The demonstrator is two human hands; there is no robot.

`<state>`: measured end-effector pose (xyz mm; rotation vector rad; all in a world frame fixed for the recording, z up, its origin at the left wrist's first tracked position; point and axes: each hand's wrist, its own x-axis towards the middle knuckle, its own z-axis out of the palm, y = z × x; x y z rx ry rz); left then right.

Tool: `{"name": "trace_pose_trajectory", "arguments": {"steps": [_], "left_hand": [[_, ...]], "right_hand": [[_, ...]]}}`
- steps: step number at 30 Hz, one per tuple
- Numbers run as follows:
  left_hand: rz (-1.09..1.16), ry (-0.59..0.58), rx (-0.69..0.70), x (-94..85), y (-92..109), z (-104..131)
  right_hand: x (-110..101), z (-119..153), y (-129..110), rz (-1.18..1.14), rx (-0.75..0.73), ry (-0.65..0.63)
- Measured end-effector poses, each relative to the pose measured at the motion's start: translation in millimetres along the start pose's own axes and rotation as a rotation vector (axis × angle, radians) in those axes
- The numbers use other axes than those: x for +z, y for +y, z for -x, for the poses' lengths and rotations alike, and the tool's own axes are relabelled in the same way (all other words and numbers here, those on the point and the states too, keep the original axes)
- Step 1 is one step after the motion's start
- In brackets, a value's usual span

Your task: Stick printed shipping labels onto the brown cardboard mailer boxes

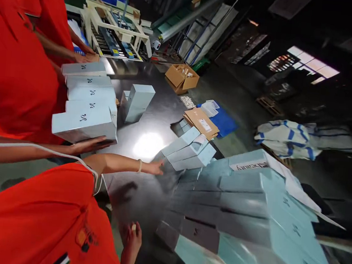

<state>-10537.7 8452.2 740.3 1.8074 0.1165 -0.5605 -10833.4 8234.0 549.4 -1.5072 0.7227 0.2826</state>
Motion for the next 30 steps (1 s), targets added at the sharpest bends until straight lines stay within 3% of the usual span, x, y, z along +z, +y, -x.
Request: {"name": "trace_pose_trajectory", "arguments": {"steps": [2, 5, 10, 14, 18, 21, 26, 30], "left_hand": [[-0.061, -0.071, 0.020, 4.4, -7.4, 25.7], [-0.151, -0.161, 0.014, 12.1, -20.5, 66.2], [-0.287, -0.254, 0.011, 25.1, -50.6, 140.0], [-0.367, -0.330, 0.001, 30.3, -81.4, 181.3], [-0.391, -0.342, 0.003, 44.5, -100.7, 198.7], [-0.370, -0.315, 0.016, 65.2, -101.6, 205.3], [-0.307, -0.318, 0.069, 94.1, -88.9, 208.7], [-0.289, -0.308, 0.103, 98.4, -84.0, 211.0]], "right_hand": [[1.5, 3.6, -12.9, -0.022, 0.035, 0.076], [21.5, 6.3, -42.4, -0.048, 0.047, 0.107], [54.8, 19.0, -84.4, -0.016, -0.040, -0.055], [47.3, 28.3, -108.9, 0.065, -0.097, -0.173], [23.4, 29.4, -120.1, 0.030, -0.118, -0.136], [14.6, 26.9, -121.9, 0.010, -0.127, -0.154], [26.3, 23.9, -127.6, -0.055, -0.157, -0.217], [35.4, 28.9, -130.1, -0.103, -0.176, -0.207]]}}
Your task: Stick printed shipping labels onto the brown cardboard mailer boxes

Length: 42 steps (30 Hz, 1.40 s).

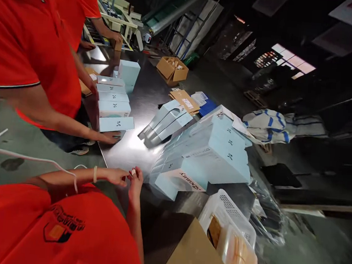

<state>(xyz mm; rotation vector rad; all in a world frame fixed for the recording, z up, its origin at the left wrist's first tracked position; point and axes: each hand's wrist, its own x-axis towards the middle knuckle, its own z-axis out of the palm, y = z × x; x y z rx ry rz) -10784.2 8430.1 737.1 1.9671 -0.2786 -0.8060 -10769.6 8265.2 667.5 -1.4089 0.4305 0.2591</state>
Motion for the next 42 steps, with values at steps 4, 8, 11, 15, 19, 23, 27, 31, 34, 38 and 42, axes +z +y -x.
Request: {"name": "trace_pose_trajectory", "arguments": {"steps": [4, 8, 11, 15, 19, 23, 27, 31, 34, 38, 42], "left_hand": [[0.004, -0.016, 0.026, -3.6, -1.9, 2.5], [0.007, -0.032, 0.031, -11.3, -6.4, 3.2], [0.018, -0.040, 0.040, -18.4, -11.7, 7.2], [0.030, -0.059, 0.033, -26.8, -24.4, 17.2], [0.064, -0.055, 0.008, -33.2, -42.5, 19.1], [0.061, -0.062, -0.025, -33.6, -52.7, 13.4], [0.049, -0.110, -0.012, -31.7, -51.0, 13.3], [0.018, -0.145, 0.042, -25.9, -46.4, 13.4], [-0.020, -0.146, 0.024, -17.0, -42.0, 8.1], [-0.047, -0.201, 0.043, -8.1, -29.7, -0.1], [-0.029, -0.223, 0.087, -5.4, -14.2, -6.2]], "right_hand": [[-4.1, 7.1, 5.8, 0.011, 0.008, 0.011], [-9.0, 10.2, 11.7, 0.046, 0.046, 0.095], [-6.2, 11.8, 10.3, 0.103, 0.065, 0.136], [4.8, 16.0, 5.6, 0.124, 0.062, 0.120], [15.7, 16.4, 2.2, 0.051, 0.030, 0.126], [19.1, 15.7, -0.9, 0.017, 0.016, 0.178], [16.3, 21.5, -1.6, -0.007, 0.009, 0.210], [10.2, 30.3, 1.2, -0.035, 0.022, 0.225], [2.8, 36.4, 4.9, -0.051, 0.006, 0.238], [-11.7, 47.8, 9.9, -0.056, -0.036, 0.265], [-25.8, 63.0, 11.9, -0.073, -0.087, 0.303]]}}
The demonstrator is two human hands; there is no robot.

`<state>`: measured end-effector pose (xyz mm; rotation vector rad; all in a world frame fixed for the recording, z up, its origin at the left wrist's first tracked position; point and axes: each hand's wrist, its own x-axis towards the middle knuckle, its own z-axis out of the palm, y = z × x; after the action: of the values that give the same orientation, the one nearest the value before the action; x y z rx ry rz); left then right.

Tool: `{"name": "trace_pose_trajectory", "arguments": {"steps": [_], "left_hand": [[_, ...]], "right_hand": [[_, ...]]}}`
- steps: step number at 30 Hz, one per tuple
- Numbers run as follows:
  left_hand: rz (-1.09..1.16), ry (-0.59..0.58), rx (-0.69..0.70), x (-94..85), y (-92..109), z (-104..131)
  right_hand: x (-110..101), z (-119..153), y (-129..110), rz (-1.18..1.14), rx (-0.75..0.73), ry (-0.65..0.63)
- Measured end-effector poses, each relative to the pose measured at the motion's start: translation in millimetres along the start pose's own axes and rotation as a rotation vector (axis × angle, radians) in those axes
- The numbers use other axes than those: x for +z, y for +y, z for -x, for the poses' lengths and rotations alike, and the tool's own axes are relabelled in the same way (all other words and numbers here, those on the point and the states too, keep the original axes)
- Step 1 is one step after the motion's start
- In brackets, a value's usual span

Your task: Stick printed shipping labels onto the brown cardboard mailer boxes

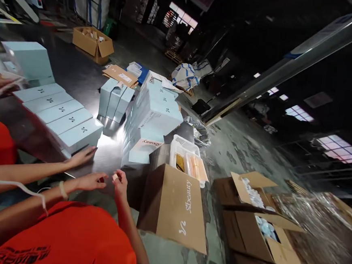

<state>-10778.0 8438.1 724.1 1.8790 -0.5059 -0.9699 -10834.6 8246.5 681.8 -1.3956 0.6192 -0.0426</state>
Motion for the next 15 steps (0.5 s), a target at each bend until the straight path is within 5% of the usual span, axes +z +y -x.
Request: {"name": "trace_pose_trajectory", "arguments": {"steps": [6, 9, 12, 15], "left_hand": [[0.010, 0.022, -0.003, 1.6, 17.9, -10.7], [0.064, 0.071, -0.007, 0.8, 25.1, -15.2], [0.128, 0.151, 0.009, -3.7, 28.3, -22.5], [0.205, 0.255, -0.008, -10.2, 27.3, -35.3]], "right_hand": [[-18.7, 32.0, -18.0, -0.007, -0.087, -0.029], [-37.5, 63.0, -46.2, 0.021, -0.122, -0.187], [-72.9, 94.4, -88.6, 0.093, -0.188, -0.417], [-119.2, 111.5, -135.1, 0.129, -0.285, -0.447]]}}
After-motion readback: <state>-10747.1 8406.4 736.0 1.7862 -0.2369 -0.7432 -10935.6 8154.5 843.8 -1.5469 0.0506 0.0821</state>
